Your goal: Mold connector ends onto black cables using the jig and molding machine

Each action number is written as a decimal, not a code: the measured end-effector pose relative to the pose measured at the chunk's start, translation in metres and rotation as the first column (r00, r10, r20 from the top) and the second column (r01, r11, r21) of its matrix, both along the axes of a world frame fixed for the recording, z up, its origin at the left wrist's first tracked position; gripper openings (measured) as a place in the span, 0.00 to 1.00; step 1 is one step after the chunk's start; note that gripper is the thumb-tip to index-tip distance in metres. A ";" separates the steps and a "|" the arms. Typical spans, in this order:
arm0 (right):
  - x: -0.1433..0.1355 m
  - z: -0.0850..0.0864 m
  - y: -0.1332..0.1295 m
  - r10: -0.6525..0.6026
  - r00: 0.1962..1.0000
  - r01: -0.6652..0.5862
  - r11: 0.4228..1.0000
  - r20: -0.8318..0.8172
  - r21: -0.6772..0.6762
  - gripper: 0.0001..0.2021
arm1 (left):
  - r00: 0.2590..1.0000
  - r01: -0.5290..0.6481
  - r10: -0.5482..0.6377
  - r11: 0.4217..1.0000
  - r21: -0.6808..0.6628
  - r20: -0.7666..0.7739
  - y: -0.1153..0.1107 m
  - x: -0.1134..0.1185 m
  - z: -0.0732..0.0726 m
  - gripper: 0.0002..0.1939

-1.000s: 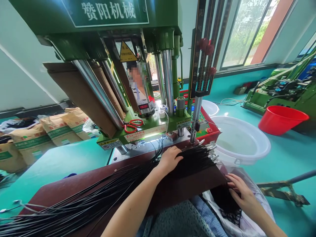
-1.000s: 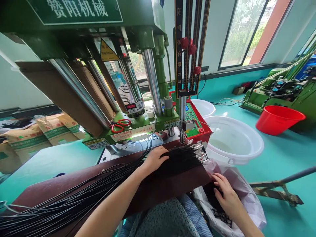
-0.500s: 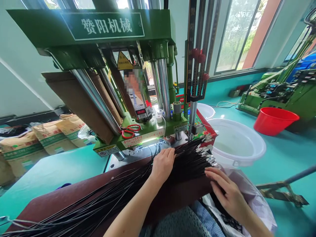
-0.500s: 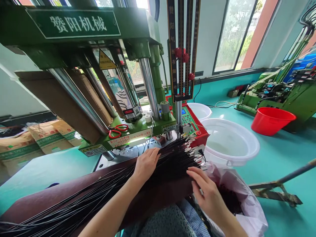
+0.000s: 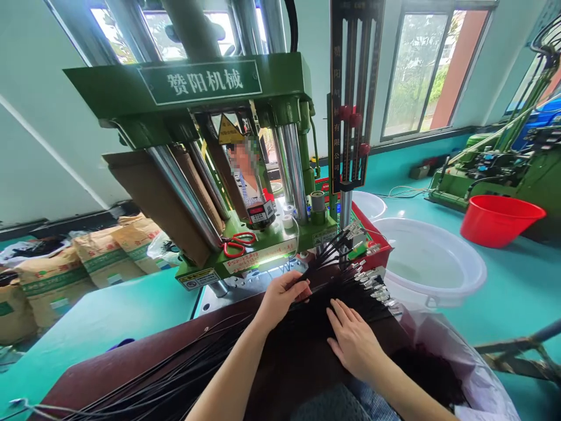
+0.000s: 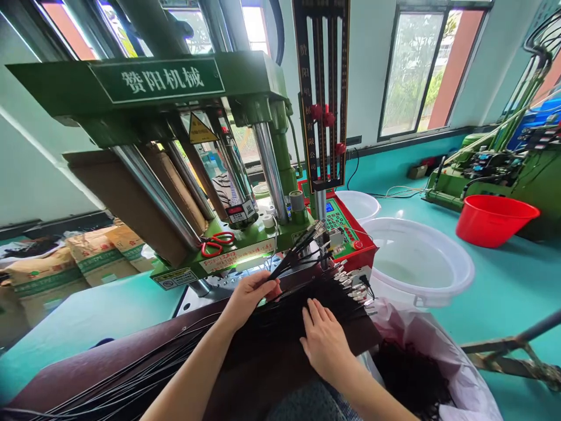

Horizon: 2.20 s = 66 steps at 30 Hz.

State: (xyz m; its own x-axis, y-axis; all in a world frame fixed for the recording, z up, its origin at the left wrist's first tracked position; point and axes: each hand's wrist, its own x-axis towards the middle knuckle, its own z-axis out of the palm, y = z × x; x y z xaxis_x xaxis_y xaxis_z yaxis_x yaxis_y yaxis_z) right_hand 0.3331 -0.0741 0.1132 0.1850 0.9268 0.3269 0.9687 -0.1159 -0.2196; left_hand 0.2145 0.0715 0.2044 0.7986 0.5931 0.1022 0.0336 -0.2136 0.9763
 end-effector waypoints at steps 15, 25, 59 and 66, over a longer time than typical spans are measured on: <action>-0.002 0.040 0.025 0.129 0.991 -0.135 0.973 0.041 0.188 0.17 | 0.997 -0.026 0.031 0.997 -0.070 0.073 0.001 -0.009 0.005 0.13; 0.003 0.067 0.027 0.498 0.211 -0.106 0.867 -0.841 0.487 0.21 | 0.988 0.154 -0.149 0.945 -0.289 0.039 -0.011 -0.020 0.010 0.15; 0.006 0.083 0.014 0.356 0.445 -0.689 0.723 -0.822 -0.060 0.19 | 0.993 0.109 -0.026 0.527 -0.843 0.112 -0.119 -0.018 -0.066 0.18; 0.006 0.072 0.016 0.443 0.470 -0.728 0.684 -0.763 -0.051 0.20 | 0.991 0.094 0.033 0.503 -0.859 0.128 -0.126 -0.004 -0.070 0.22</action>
State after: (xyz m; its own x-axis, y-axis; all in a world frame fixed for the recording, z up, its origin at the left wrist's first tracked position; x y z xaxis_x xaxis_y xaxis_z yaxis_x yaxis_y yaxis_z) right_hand 0.3392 -0.0578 0.1855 -0.4240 0.9054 0.0223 0.4298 0.2229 -0.8750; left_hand 0.2105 -0.0544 0.1340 0.8377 0.4132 -0.3571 -0.0774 0.7371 0.6713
